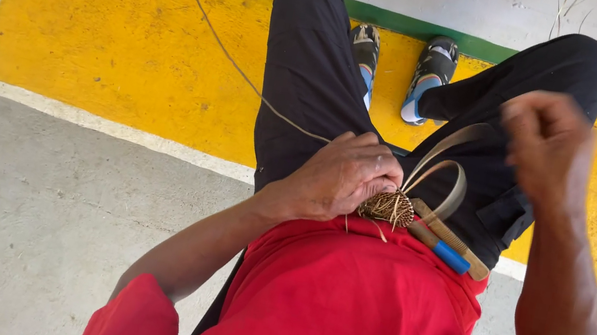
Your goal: Weaving thin strips of material to finish the edge of a circular woven base.
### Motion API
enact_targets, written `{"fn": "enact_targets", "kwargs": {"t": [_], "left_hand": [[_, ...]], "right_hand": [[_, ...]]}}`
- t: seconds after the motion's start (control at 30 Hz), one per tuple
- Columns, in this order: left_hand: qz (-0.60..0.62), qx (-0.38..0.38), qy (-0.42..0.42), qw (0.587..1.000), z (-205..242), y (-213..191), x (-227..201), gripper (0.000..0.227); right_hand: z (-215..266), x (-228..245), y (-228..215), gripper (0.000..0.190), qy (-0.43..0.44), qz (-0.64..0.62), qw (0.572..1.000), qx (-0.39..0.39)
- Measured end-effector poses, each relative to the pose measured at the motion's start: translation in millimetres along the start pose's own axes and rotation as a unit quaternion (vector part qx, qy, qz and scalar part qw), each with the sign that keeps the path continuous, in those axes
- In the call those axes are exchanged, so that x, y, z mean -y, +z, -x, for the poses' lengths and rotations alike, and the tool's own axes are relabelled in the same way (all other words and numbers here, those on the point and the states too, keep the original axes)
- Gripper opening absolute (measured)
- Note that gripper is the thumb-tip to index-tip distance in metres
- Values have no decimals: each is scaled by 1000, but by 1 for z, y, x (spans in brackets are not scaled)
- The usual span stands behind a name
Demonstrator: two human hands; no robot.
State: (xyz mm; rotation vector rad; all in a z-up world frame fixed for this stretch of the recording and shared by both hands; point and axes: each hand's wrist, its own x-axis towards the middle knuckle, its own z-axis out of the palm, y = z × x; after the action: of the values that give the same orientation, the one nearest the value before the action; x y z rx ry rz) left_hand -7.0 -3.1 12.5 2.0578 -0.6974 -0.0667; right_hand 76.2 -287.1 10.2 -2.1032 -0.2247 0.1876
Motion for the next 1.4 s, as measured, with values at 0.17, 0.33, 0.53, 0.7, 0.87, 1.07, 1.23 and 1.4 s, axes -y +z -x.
{"fn": "enact_targets", "kwargs": {"t": [0.17, 0.33, 0.53, 0.7, 0.87, 1.07, 1.23, 1.4], "left_hand": [[44, -40, -9, 998, -3, 4, 12, 12], [6, 9, -24, 1000, -8, -5, -2, 11], [5, 11, -37, 999, -2, -1, -6, 10], [23, 8, -48, 999, -1, -1, 5, 15], [35, -33, -9, 999, 6, 8, 7, 16], [22, -17, 5, 1000, 6, 7, 4, 18], [-5, 2, 37, 999, 3, 9, -2, 22], [-28, 17, 17, 999, 1, 10, -5, 22]], "right_hand": [[26, 19, 8, 13, 14, 38, 999, -24], [60, 41, 54, 14, -21, 4, 1000, 9], [72, 37, 56, 24, -24, -38, 999, -4], [80, 50, 59, 18, -235, 63, 969, 33], [60, 26, 48, 17, -58, 16, 997, 51], [44, 21, 57, 17, -53, -14, 997, 46], [-27, 21, -34, 25, -113, -26, 992, -53], [-64, -63, -116, 36, -111, 75, 986, -101]]}}
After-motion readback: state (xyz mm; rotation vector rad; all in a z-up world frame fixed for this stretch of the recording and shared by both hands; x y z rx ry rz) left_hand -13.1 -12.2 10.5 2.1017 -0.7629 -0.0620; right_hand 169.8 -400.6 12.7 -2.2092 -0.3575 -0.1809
